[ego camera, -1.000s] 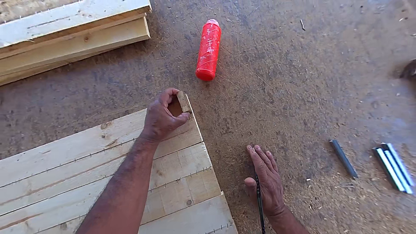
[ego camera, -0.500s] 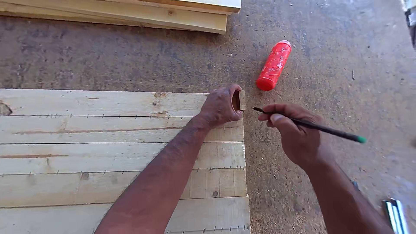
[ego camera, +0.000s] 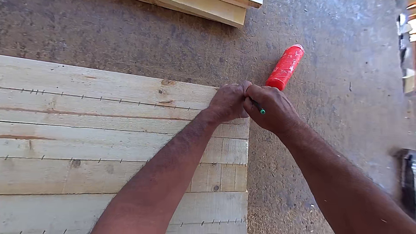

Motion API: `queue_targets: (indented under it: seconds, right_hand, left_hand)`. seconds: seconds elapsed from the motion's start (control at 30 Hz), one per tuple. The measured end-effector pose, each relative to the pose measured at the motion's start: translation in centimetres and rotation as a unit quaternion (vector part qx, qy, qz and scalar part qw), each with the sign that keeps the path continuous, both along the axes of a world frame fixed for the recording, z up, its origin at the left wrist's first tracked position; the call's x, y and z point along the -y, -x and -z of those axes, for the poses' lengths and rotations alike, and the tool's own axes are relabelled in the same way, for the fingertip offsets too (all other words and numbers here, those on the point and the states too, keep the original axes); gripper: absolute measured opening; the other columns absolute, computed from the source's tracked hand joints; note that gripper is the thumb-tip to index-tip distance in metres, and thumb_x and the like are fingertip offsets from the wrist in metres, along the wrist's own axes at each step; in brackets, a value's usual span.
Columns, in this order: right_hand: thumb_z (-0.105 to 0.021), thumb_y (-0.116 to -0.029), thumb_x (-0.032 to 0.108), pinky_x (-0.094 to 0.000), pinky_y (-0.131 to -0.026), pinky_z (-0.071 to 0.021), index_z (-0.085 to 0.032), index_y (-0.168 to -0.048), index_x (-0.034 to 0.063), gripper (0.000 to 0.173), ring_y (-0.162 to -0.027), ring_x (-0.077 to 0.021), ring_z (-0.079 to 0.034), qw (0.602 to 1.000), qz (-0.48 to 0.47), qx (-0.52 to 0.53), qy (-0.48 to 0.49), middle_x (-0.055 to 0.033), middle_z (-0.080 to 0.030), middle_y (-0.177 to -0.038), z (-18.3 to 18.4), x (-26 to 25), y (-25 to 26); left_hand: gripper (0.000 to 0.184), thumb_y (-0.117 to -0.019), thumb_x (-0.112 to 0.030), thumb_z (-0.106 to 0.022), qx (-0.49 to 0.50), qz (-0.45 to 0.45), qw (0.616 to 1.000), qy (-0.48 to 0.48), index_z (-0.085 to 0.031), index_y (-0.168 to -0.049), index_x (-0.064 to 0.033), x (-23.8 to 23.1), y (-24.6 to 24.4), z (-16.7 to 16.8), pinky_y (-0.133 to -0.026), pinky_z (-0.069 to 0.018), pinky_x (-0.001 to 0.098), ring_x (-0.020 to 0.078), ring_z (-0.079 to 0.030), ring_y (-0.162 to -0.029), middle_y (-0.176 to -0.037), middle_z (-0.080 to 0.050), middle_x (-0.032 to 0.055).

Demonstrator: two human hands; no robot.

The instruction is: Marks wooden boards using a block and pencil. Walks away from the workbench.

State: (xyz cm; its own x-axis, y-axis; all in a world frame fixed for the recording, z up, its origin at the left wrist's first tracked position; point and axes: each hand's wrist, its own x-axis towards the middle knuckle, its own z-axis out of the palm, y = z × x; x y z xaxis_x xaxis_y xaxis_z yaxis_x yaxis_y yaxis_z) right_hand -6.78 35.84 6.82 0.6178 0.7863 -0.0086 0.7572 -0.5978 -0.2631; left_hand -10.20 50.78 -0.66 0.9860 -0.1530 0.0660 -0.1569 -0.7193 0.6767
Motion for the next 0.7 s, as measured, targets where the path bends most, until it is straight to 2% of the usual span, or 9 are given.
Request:
queue_targets:
  seconds: [0.1,0.17,0.2,0.3,0.33,0.4,0.5,0.6,0.7]
  right_hand:
    - [-0.056,-0.0944,0.023,-0.0448,-0.049,-0.0445,-0.054,-0.074,0.0133,0.022,-0.057,-0.0238,-0.059,0.997,0.054,-0.057,0.025,-0.0041,-0.053,-0.06,-1.1,-1.1,0.5]
    - [-0.054,-0.0934,0.027,-0.0452,-0.049,-0.0418,-0.054,-0.069,0.0157,0.027,-0.056,-0.0219,-0.057,0.986,0.111,-0.114,0.043,-0.0026,-0.052,-0.058,-2.0,-2.0,0.5]
    - [-0.054,-0.0932,0.027,-0.0448,-0.05,-0.0425,-0.057,-0.07,0.0161,0.026,-0.056,-0.0205,-0.057,0.983,0.125,-0.129,0.03,-0.002,-0.053,-0.058,-2.3,-2.0,0.7]
    - [-0.056,-0.0964,0.02,-0.0315,-0.049,-0.0452,-0.066,-0.083,0.0167,0.017,-0.055,-0.0081,-0.055,0.977,0.124,-0.114,-0.127,0.0044,-0.058,-0.064,-4.1,0.7,2.4]
    - [-0.056,-0.0972,0.017,-0.0265,-0.047,-0.0432,-0.067,-0.086,0.014,0.016,-0.053,-0.005,-0.053,0.967,0.122,-0.103,-0.199,0.0051,-0.058,-0.065,-4.7,2.3,3.6]
    - [-0.05,-0.1022,0.018,-0.0241,-0.047,-0.0463,-0.068,-0.098,0.0082,0.021,-0.056,-0.0048,-0.054,0.934,0.166,-0.099,-0.299,0.0033,-0.06,-0.071,-5.0,6.2,7.2]
    - [-0.044,-0.109,0.038,-0.0276,-0.053,-0.052,-0.064,-0.115,0.0107,0.035,-0.064,-0.0081,-0.059,0.881,0.309,-0.101,-0.345,0.0018,-0.064,-0.082,-1.6,11.7,13.9]
    - [-0.042,-0.1079,0.053,-0.0265,-0.061,-0.0549,-0.064,-0.118,0.0131,0.047,-0.071,-0.0061,-0.06,0.849,0.394,-0.111,-0.335,0.0021,-0.066,-0.091,3.8,15.5,19.9]
    - [-0.038,-0.1088,0.053,-0.03,-0.071,-0.0571,-0.062,-0.119,0.0136,0.048,-0.082,-0.0089,-0.063,0.856,0.396,-0.09,-0.319,-0.0008,-0.065,-0.098,7.9,17.5,23.6]
  left_hand:
    - [0.041,-0.084,-0.036,-0.075,0.035,0.006,0.999,0.03,-0.066,-0.118,-0.0141,-0.1,0.1,0.6,-0.092,-0.0541,0.0469,0.0219,-0.069,-0.101,-0.101,-0.072,0.0044]
    - [0.044,-0.0873,-0.033,-0.074,0.02,-0.002,0.999,0.048,-0.066,-0.125,-0.0117,-0.2,0.4,0.0,-0.097,-0.0537,0.0482,0.0237,-0.069,-0.108,-0.109,-0.073,0.0075]
    - [0.047,-0.0851,-0.034,-0.076,0.01,-0.009,0.999,0.046,-0.065,-0.125,-0.0116,-0.1,0.6,-0.3,-0.096,-0.0543,0.0488,0.0241,-0.069,-0.108,-0.11,-0.073,0.0081]
    - [0.062,-0.072,-0.037,-0.082,-0.02,-0.019,0.999,0.024,-0.064,-0.126,-0.0115,0.2,0.0,-0.7,-0.094,-0.0537,0.0524,0.0262,-0.069,-0.105,-0.109,-0.073,0.0091]
    - [0.066,-0.0723,-0.037,-0.082,-0.028,-0.021,0.999,0.02,-0.063,-0.13,-0.0116,0.2,-0.1,-0.6,-0.095,-0.0538,0.0532,0.0271,-0.069,-0.107,-0.111,-0.073,0.0096]
    - [0.068,-0.0731,-0.035,-0.084,-0.023,-0.029,0.999,0.039,-0.062,-0.132,-0.011,0.2,0.4,-0.4,-0.098,-0.0545,0.0515,0.0255,-0.069,-0.111,-0.117,-0.073,0.0092]
    - [0.069,-0.0716,-0.028,-0.086,0.025,-0.027,0.993,0.114,-0.06,-0.132,-0.0047,0.4,3.8,-1.5,-0.106,-0.053,0.0468,0.0233,-0.062,-0.124,-0.129,-0.066,0.0114]
    - [0.072,-0.0687,-0.031,-0.086,0.015,0.007,0.993,0.116,-0.062,-0.131,-0.0049,2.5,10.3,-1.8,-0.114,-0.047,0.0487,0.0231,-0.055,-0.134,-0.134,-0.065,0.0078]
    - [0.067,-0.0707,-0.04,-0.084,0.029,0.011,0.997,0.065,-0.067,-0.128,-0.0094,4.3,14.2,0.1,-0.127,-0.0281,0.0508,0.0209,-0.05,-0.142,-0.133,-0.068,0.0009]
